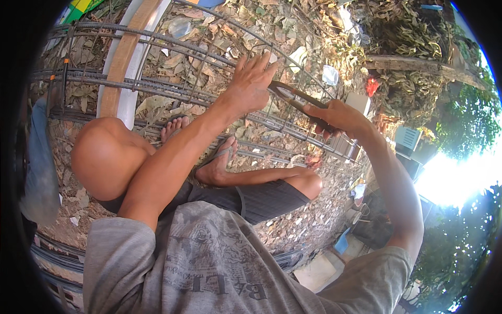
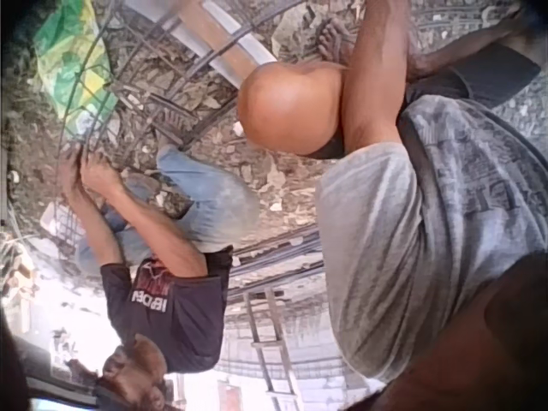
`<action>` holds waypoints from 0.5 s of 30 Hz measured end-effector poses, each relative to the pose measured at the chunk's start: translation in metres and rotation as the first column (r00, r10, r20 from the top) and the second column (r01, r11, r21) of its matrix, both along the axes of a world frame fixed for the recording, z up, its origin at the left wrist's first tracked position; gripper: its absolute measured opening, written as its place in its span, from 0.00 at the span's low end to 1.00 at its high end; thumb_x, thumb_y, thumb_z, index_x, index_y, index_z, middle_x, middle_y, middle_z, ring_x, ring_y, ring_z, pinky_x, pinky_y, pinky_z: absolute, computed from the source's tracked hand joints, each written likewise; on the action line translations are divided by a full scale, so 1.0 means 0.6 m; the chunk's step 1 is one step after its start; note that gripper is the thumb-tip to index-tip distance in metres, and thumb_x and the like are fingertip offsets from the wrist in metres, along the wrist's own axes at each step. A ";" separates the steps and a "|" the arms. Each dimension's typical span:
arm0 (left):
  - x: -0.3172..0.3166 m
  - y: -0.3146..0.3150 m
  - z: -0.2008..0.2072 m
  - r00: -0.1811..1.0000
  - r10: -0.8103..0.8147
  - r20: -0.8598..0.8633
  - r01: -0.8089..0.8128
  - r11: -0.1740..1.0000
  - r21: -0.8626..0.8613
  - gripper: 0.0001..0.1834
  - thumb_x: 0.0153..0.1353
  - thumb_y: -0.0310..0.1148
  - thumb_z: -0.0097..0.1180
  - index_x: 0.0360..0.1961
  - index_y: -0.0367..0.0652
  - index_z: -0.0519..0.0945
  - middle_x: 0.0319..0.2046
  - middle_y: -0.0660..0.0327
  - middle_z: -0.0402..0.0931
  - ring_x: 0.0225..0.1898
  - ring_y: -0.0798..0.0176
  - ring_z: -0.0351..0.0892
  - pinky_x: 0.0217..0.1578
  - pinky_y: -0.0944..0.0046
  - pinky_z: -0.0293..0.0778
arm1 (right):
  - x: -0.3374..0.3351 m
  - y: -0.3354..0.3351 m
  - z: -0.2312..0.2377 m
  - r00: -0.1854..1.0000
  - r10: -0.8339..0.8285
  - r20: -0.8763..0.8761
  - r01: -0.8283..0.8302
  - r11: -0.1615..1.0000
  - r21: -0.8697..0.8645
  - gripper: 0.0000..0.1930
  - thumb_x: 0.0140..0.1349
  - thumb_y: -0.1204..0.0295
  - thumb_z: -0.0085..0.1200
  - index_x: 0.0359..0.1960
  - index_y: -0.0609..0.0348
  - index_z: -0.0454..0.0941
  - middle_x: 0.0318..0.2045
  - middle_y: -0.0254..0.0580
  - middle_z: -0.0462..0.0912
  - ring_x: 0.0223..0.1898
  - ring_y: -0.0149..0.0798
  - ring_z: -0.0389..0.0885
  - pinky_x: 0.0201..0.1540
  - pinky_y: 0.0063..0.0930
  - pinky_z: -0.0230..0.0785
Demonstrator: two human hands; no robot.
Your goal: The person constructs a rebar frame by wrapping thin wire around the intersections of metal rods and tightening them using pliers.
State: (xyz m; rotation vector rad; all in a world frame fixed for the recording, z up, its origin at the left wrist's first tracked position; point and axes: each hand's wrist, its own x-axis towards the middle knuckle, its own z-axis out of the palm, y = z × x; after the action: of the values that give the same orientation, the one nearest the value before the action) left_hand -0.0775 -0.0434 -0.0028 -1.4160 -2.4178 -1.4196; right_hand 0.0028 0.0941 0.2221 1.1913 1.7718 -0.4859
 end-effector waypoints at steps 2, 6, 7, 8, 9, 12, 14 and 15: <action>0.046 -0.007 0.030 0.999 -0.042 -0.019 0.044 0.989 0.140 0.35 0.54 0.23 0.61 0.67 0.42 0.72 0.57 0.46 0.74 0.58 0.49 0.75 0.64 0.42 0.63 | -0.013 -0.004 0.003 0.998 -0.017 0.061 0.015 0.999 0.030 0.28 0.66 0.41 0.59 0.34 0.58 0.85 0.22 0.37 0.86 0.20 0.27 0.82 0.20 0.21 0.67; 0.080 0.026 0.041 0.971 -0.220 0.095 0.169 0.909 0.381 0.39 0.55 0.23 0.65 0.70 0.43 0.69 0.51 0.52 0.75 0.55 0.50 0.75 0.61 0.46 0.67 | -0.012 -0.019 0.010 0.999 0.009 0.037 -0.008 1.000 -0.017 0.23 0.62 0.49 0.66 0.34 0.59 0.83 0.23 0.38 0.87 0.18 0.27 0.82 0.19 0.21 0.67; 0.073 0.046 0.025 0.971 -0.206 0.123 0.166 0.947 0.275 0.39 0.53 0.21 0.66 0.69 0.44 0.69 0.42 0.57 0.77 0.50 0.51 0.77 0.53 0.51 0.70 | -0.018 -0.035 0.016 0.986 0.167 -0.003 -0.167 0.985 0.048 0.21 0.60 0.52 0.68 0.35 0.61 0.82 0.24 0.41 0.87 0.20 0.31 0.83 0.22 0.25 0.70; 0.066 0.056 0.024 0.972 -0.197 0.127 0.157 0.949 0.273 0.39 0.53 0.21 0.66 0.69 0.44 0.69 0.42 0.57 0.77 0.50 0.51 0.77 0.53 0.51 0.70 | -0.022 -0.049 0.022 0.948 0.317 -0.028 -0.311 0.943 0.115 0.21 0.57 0.55 0.71 0.37 0.63 0.81 0.24 0.43 0.87 0.21 0.35 0.84 0.24 0.29 0.73; 0.060 0.063 0.023 0.968 -0.198 0.154 0.156 0.956 0.250 0.39 0.52 0.21 0.66 0.68 0.44 0.70 0.40 0.58 0.77 0.47 0.51 0.77 0.49 0.51 0.70 | -0.033 -0.068 0.025 0.770 0.625 0.131 -0.632 0.718 0.290 0.20 0.58 0.65 0.69 0.46 0.65 0.78 0.33 0.47 0.86 0.35 0.43 0.86 0.40 0.38 0.77; 0.058 0.073 0.034 0.954 -0.187 0.236 0.129 0.961 0.243 0.37 0.51 0.22 0.68 0.65 0.42 0.72 0.39 0.56 0.78 0.45 0.50 0.78 0.47 0.50 0.71 | 0.001 -0.075 0.001 0.159 0.926 0.343 -0.894 -0.012 0.448 0.25 0.57 0.74 0.65 0.55 0.66 0.73 0.41 0.47 0.81 0.48 0.45 0.81 0.52 0.42 0.73; 0.050 0.074 0.043 0.896 -0.253 0.365 0.156 0.949 0.276 0.30 0.50 0.27 0.75 0.55 0.43 0.76 0.39 0.55 0.80 0.47 0.49 0.81 0.49 0.47 0.74 | 0.017 -0.068 -0.019 0.107 0.913 0.393 -0.882 -0.095 0.461 0.23 0.60 0.76 0.60 0.57 0.64 0.72 0.44 0.45 0.76 0.50 0.45 0.76 0.55 0.44 0.69; 0.044 0.075 0.047 0.900 -0.251 0.356 0.172 0.956 0.239 0.31 0.50 0.27 0.75 0.56 0.41 0.76 0.39 0.54 0.80 0.46 0.49 0.82 0.48 0.46 0.75 | 0.017 -0.051 -0.024 0.009 0.913 0.408 -0.849 -0.209 0.486 0.22 0.61 0.76 0.59 0.57 0.64 0.72 0.43 0.44 0.76 0.49 0.44 0.77 0.53 0.43 0.70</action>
State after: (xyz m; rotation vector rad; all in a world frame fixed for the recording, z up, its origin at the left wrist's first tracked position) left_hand -0.0508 0.0018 0.0257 -1.5116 -2.2733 -2.1088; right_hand 0.0129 0.0632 0.2076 -0.1617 2.4171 1.1402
